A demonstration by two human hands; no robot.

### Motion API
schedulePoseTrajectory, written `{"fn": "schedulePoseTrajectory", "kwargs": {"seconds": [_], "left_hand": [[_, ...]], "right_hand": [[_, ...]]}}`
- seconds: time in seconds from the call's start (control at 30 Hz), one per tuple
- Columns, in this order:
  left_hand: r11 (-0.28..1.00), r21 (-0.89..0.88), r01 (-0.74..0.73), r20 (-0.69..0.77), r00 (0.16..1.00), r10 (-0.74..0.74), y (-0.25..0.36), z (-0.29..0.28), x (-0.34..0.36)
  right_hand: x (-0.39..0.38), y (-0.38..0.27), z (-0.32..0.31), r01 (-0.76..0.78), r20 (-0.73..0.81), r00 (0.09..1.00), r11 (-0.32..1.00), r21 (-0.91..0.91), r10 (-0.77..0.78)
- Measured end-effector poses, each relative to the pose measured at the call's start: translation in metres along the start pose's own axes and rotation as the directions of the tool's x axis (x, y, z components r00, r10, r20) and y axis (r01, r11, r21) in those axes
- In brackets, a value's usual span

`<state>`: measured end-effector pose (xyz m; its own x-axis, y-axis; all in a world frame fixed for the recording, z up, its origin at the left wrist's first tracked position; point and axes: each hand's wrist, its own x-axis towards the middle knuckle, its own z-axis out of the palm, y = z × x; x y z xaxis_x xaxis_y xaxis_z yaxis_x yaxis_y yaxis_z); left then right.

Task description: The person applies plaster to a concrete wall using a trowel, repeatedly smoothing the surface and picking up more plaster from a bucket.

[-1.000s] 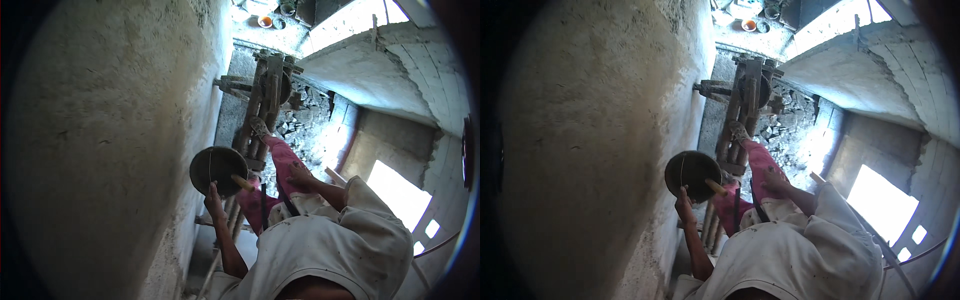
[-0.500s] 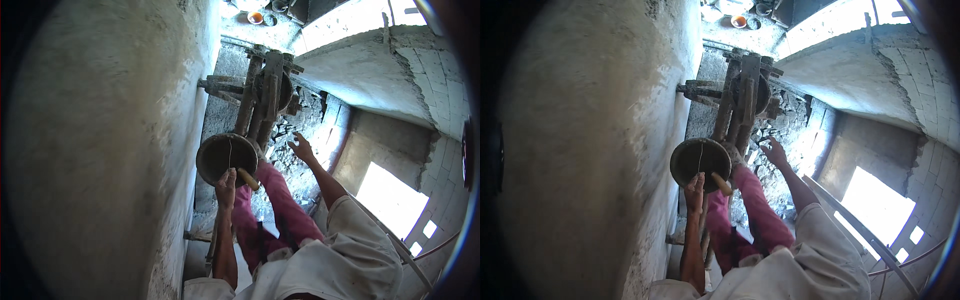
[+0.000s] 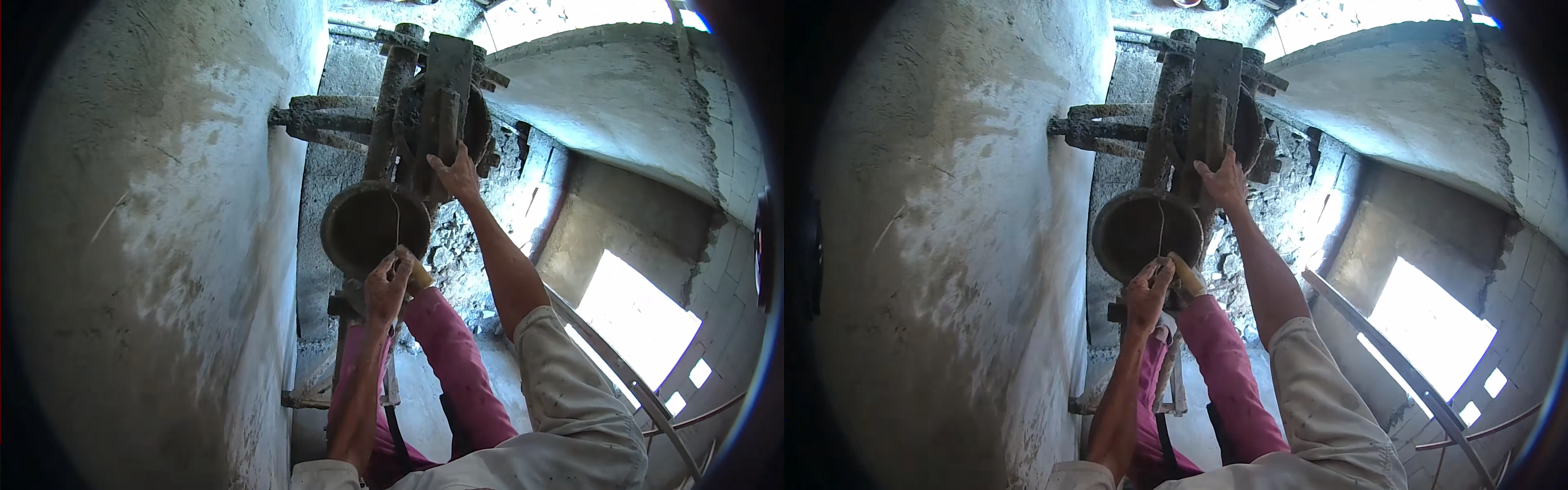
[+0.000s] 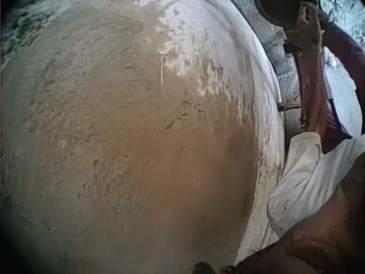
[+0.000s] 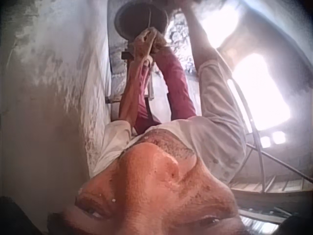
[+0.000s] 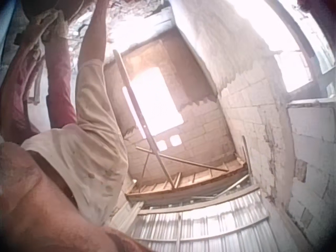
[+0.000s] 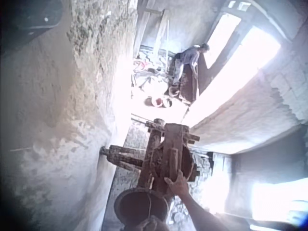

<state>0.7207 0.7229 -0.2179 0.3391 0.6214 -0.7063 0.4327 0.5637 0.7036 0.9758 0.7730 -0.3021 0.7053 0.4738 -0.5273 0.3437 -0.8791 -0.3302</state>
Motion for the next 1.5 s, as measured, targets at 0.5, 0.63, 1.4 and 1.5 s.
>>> {"fn": "schedulePoseTrajectory", "kwargs": {"seconds": [0.5, 0.63, 1.4, 1.5], "left_hand": [[0.999, -0.031, -0.041, 0.066, 0.997, 0.043, -0.010, 0.023, -0.002], [0.998, -0.040, 0.048, 0.217, 0.975, -0.038, 0.002, 0.038, -0.013], [0.828, 0.541, 0.147, -0.180, 0.982, -0.056, -0.021, -0.198, -0.222], [0.902, 0.393, 0.180, -0.206, 0.973, -0.105, -0.037, -0.220, -0.350]], "right_hand": [[-0.041, 0.068, -0.058, 0.272, -0.491, 0.866, 0.916, 0.295, -0.099], [-0.115, 0.114, -0.126, 0.141, -0.377, 0.925, 0.967, 0.210, -0.052], [-0.393, 0.150, -0.205, -0.209, -0.003, 0.967, 0.806, 0.554, 0.253], [-0.401, 0.098, -0.247, -0.090, -0.148, 0.971, 0.857, 0.507, 0.189]]}}
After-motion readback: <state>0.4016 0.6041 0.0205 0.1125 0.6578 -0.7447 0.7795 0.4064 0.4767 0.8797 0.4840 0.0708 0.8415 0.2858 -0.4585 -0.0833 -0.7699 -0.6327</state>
